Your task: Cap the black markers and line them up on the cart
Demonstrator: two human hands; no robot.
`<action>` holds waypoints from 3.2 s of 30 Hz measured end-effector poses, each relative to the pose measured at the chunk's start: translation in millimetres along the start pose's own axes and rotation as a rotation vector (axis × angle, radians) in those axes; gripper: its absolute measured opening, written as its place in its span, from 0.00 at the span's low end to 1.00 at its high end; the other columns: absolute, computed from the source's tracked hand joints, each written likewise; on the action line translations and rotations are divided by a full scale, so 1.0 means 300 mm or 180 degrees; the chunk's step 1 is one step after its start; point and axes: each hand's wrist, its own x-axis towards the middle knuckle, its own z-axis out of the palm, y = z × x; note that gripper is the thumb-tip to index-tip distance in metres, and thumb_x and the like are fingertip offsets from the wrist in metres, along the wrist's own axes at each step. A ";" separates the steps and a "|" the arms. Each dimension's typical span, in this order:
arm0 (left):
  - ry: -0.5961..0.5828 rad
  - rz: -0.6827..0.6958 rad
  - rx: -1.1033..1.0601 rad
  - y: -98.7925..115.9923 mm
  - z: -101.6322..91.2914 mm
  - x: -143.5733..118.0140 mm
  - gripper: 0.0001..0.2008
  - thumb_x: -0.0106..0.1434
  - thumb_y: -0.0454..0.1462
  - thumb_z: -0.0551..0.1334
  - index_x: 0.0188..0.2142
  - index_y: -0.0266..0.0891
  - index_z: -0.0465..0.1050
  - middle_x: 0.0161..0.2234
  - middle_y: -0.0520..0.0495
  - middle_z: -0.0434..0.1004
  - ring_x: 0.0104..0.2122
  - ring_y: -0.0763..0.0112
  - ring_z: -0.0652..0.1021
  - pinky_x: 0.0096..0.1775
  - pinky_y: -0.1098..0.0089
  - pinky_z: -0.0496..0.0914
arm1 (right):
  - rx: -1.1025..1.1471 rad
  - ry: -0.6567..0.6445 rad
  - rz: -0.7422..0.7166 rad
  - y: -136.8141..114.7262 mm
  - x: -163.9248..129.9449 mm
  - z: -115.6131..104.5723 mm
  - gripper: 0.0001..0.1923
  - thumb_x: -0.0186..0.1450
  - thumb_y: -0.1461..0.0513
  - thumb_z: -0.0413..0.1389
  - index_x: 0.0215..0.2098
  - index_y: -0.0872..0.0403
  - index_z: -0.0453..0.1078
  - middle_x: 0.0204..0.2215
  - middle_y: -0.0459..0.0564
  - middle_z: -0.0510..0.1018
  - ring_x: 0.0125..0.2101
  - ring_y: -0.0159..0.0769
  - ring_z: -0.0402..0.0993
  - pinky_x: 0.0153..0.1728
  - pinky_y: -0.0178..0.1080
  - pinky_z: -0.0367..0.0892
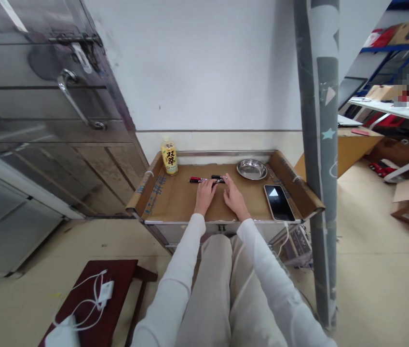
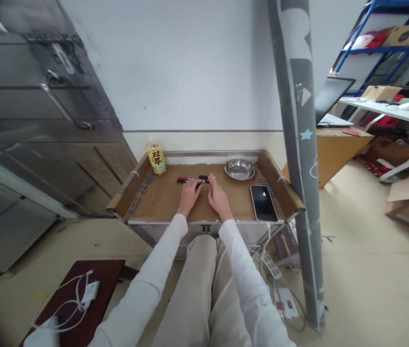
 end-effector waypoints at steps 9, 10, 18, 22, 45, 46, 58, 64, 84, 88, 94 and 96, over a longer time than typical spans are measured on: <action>0.0117 -0.0874 0.0770 -0.012 -0.003 -0.001 0.15 0.71 0.36 0.48 0.52 0.40 0.68 0.49 0.39 0.75 0.48 0.57 0.72 0.48 0.60 0.66 | -0.0517 0.0056 0.0234 0.012 0.001 0.006 0.29 0.67 0.67 0.41 0.67 0.56 0.51 0.61 0.56 0.67 0.56 0.42 0.67 0.56 0.47 0.65; 0.0117 -0.0958 0.0828 -0.013 -0.002 -0.003 0.15 0.71 0.35 0.48 0.52 0.40 0.69 0.49 0.39 0.74 0.48 0.57 0.72 0.48 0.59 0.66 | -0.0563 0.0072 0.0218 0.017 0.001 0.008 0.29 0.67 0.67 0.41 0.67 0.56 0.52 0.62 0.56 0.65 0.57 0.42 0.66 0.57 0.47 0.65; -0.0204 -0.1283 0.0963 -0.017 0.001 -0.007 0.17 0.67 0.27 0.48 0.50 0.34 0.70 0.49 0.35 0.72 0.46 0.58 0.74 0.48 0.61 0.66 | -0.0956 0.0071 0.0302 0.061 -0.002 0.034 0.23 0.66 0.68 0.42 0.57 0.61 0.65 0.63 0.60 0.64 0.57 0.44 0.65 0.58 0.48 0.62; -0.0232 -0.1186 0.0838 -0.021 0.001 -0.005 0.17 0.68 0.28 0.47 0.50 0.33 0.70 0.48 0.35 0.71 0.46 0.60 0.74 0.47 0.63 0.67 | -0.1045 0.0040 0.0309 0.068 -0.002 0.039 0.21 0.66 0.69 0.43 0.53 0.60 0.68 0.61 0.60 0.66 0.56 0.44 0.65 0.57 0.48 0.62; 0.0837 -0.0632 -0.0253 -0.002 -0.018 -0.003 0.15 0.72 0.41 0.49 0.51 0.37 0.67 0.47 0.38 0.75 0.47 0.66 0.74 0.50 0.65 0.67 | -0.0995 0.0048 0.0300 0.076 -0.002 0.042 0.17 0.66 0.68 0.45 0.47 0.60 0.72 0.56 0.63 0.71 0.51 0.46 0.68 0.54 0.48 0.62; 0.0880 -0.0597 -0.0295 0.001 -0.022 -0.004 0.15 0.73 0.41 0.48 0.51 0.37 0.67 0.48 0.38 0.74 0.48 0.66 0.74 0.51 0.65 0.66 | -0.1001 0.0058 0.0293 0.076 -0.002 0.042 0.17 0.66 0.69 0.45 0.47 0.60 0.72 0.56 0.62 0.71 0.51 0.46 0.68 0.54 0.48 0.62; -0.0096 -0.1027 0.0873 -0.024 0.000 -0.001 0.13 0.70 0.34 0.52 0.51 0.39 0.69 0.48 0.39 0.74 0.47 0.58 0.73 0.48 0.61 0.67 | -0.1043 0.0050 0.0316 0.076 0.001 0.045 0.17 0.66 0.69 0.45 0.47 0.60 0.72 0.54 0.62 0.72 0.52 0.45 0.67 0.54 0.48 0.61; -0.0234 -0.0983 0.0958 -0.027 0.012 -0.004 0.14 0.70 0.32 0.49 0.50 0.34 0.69 0.48 0.36 0.73 0.47 0.59 0.73 0.48 0.62 0.67 | -0.1027 0.0023 0.0363 0.072 0.000 0.042 0.18 0.66 0.68 0.44 0.47 0.60 0.72 0.55 0.63 0.71 0.52 0.46 0.67 0.54 0.48 0.61; -0.0254 -0.1013 0.0821 -0.031 0.008 -0.002 0.15 0.69 0.31 0.50 0.51 0.36 0.68 0.49 0.37 0.74 0.48 0.58 0.73 0.49 0.61 0.67 | -0.1135 -0.0109 0.0463 0.059 0.007 0.036 0.18 0.66 0.69 0.45 0.49 0.60 0.71 0.55 0.62 0.71 0.51 0.46 0.67 0.53 0.47 0.61; -0.0166 -0.1048 0.0773 -0.036 0.015 -0.001 0.14 0.70 0.31 0.49 0.49 0.35 0.70 0.48 0.35 0.72 0.47 0.59 0.74 0.49 0.62 0.67 | -0.1238 -0.0104 0.0447 0.057 0.013 0.040 0.19 0.66 0.69 0.45 0.52 0.60 0.69 0.53 0.62 0.72 0.50 0.48 0.66 0.51 0.47 0.62; -0.0160 -0.1177 0.0687 -0.025 0.012 0.009 0.13 0.69 0.30 0.50 0.49 0.33 0.68 0.49 0.34 0.69 0.47 0.61 0.75 0.48 0.63 0.67 | -0.1438 -0.0039 0.0451 0.056 0.013 0.052 0.22 0.65 0.67 0.46 0.57 0.56 0.66 0.55 0.62 0.69 0.51 0.49 0.65 0.51 0.50 0.62; -0.0207 -0.1156 0.0701 -0.020 0.010 0.012 0.14 0.69 0.30 0.50 0.50 0.33 0.68 0.49 0.35 0.69 0.46 0.60 0.75 0.48 0.62 0.67 | -0.1538 -0.0021 0.0499 0.055 0.010 0.056 0.24 0.66 0.66 0.46 0.59 0.55 0.64 0.58 0.63 0.66 0.53 0.52 0.63 0.51 0.53 0.61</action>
